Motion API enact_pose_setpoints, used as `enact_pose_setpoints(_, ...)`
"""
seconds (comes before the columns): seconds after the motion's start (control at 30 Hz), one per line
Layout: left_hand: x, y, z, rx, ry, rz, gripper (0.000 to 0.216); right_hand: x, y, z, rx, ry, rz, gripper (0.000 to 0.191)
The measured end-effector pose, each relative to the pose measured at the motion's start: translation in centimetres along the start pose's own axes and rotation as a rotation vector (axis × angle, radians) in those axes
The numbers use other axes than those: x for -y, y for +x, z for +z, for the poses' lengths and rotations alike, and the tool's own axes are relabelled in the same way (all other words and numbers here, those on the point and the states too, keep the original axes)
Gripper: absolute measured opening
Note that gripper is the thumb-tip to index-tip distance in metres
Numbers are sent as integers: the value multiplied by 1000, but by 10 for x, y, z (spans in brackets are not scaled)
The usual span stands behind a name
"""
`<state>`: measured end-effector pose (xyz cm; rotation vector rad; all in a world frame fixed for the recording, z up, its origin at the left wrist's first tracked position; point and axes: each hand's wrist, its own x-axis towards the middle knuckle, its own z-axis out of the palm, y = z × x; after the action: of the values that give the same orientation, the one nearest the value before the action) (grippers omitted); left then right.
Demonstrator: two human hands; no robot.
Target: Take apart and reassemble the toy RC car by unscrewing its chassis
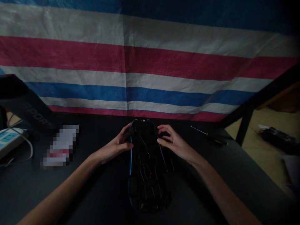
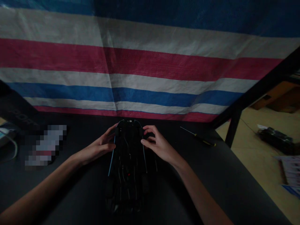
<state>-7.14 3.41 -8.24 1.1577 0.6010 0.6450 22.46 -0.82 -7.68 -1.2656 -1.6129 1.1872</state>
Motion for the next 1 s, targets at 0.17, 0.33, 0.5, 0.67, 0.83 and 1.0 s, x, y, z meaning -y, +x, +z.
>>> enact_pose_setpoints(0.17, -1, 1, -5, 18, 59, -12, 95, -4, -1, 11, -55, 49, 23, 40)
enact_pose_setpoints(0.33, 2, 1, -8, -3, 121, -2, 91, 0, -6, -15, -73, -100, -77, 27)
enact_pose_setpoints(0.5, 3, 1, -7, -14, 136, -10, 92, 0, -22, -60, 145, -435, 12, 31)
enact_pose_setpoints(0.67, 3, 3, -8, -18, 132, -10, 92, -3, -30, -72, 224, -458, 19, 28)
enact_pose_setpoints(0.83, 2, 3, -6, -25, 129, -5, 95, -7, -27, -68, 230, -437, -23, 28)
enact_pose_setpoints(1.0, 5, 4, -9, -1, 153, 11, 92, -14, -24, -64, 229, -429, -26, 32)
